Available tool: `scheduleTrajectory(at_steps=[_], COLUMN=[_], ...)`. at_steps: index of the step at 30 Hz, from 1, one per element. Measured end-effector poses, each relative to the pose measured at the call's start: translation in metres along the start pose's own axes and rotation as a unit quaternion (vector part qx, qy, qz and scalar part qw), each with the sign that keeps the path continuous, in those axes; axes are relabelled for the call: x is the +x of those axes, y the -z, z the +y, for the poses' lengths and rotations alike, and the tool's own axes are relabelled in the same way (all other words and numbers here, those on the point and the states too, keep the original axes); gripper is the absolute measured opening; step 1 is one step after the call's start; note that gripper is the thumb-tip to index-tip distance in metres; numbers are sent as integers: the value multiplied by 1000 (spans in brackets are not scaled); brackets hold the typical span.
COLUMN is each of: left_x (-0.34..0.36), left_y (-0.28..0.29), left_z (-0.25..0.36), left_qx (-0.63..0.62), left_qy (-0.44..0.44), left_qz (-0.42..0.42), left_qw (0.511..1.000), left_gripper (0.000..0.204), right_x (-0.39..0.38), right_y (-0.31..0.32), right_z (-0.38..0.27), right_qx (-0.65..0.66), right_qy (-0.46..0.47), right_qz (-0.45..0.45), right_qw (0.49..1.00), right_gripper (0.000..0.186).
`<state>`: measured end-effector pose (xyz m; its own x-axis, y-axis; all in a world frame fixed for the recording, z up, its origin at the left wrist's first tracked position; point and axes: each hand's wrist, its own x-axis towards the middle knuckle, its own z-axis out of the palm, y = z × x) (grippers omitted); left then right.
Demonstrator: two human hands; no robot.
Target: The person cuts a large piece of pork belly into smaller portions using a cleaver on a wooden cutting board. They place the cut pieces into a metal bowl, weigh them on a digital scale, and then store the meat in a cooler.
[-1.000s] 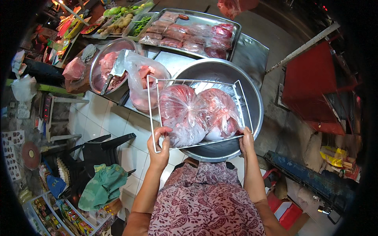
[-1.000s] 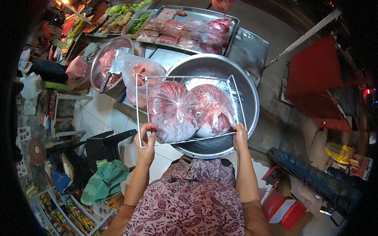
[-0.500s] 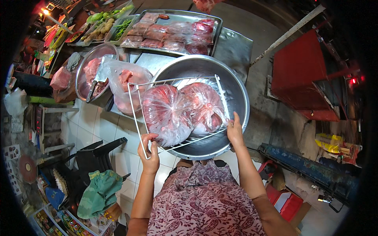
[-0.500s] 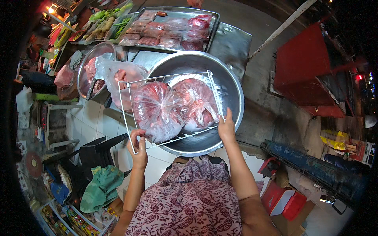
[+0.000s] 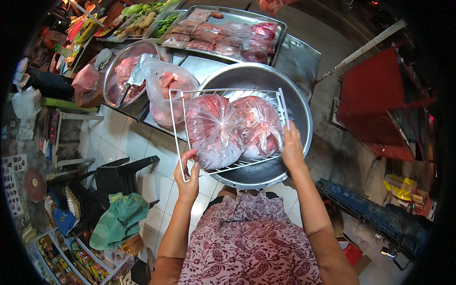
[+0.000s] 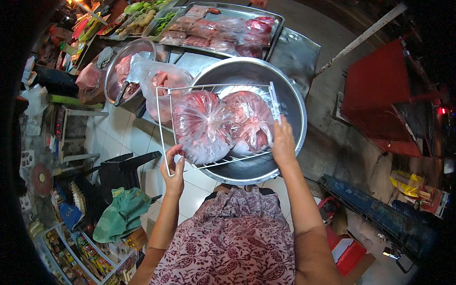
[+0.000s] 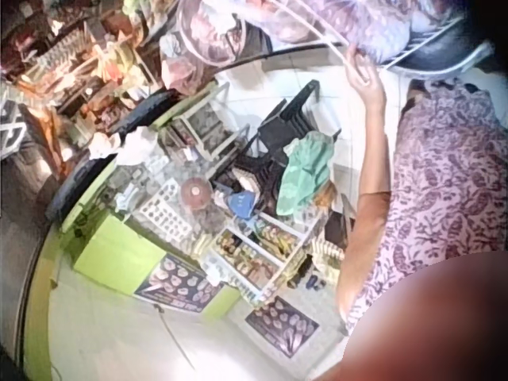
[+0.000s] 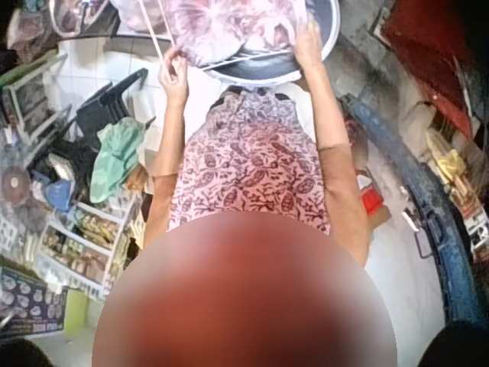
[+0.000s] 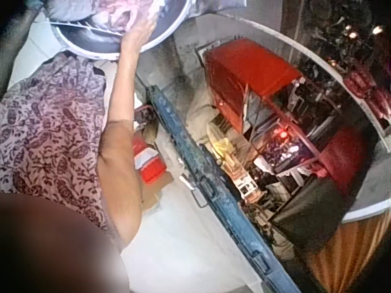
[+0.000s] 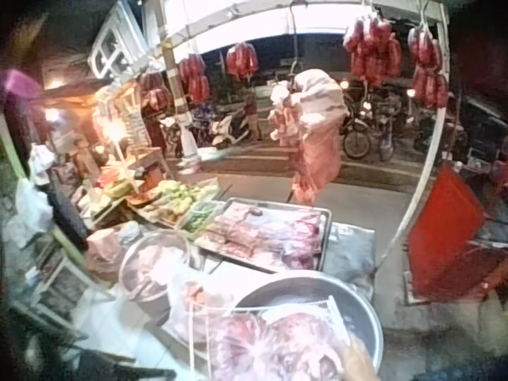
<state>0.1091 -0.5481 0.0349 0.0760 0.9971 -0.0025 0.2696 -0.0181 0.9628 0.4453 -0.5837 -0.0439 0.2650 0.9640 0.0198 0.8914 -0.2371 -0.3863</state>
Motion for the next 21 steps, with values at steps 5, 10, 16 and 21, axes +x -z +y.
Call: scheduleTrajectory(at_steps=[5,10,16,21], left_x=[-4,-1,-1,14], left_y=[-1,4,27,23], left_z=[-5,-17,1,51], left_qx=[-129,-204,-242,361], left_qy=[32,15,145,-143], left_qz=[42,69,84,111], left_qw=[990,976,956,915], left_gripper=[39,33,63,56], right_x=[1,5,24,47], right_y=[12,6,-10,-14], right_z=[11,-21,-70,-87], right_qx=[-12,91,107,72], right_qy=[-115,28,-50,-121], right_qz=[98,157,13,-41], right_qw=[989,983,993,989], right_gripper=[36,27,48,55])
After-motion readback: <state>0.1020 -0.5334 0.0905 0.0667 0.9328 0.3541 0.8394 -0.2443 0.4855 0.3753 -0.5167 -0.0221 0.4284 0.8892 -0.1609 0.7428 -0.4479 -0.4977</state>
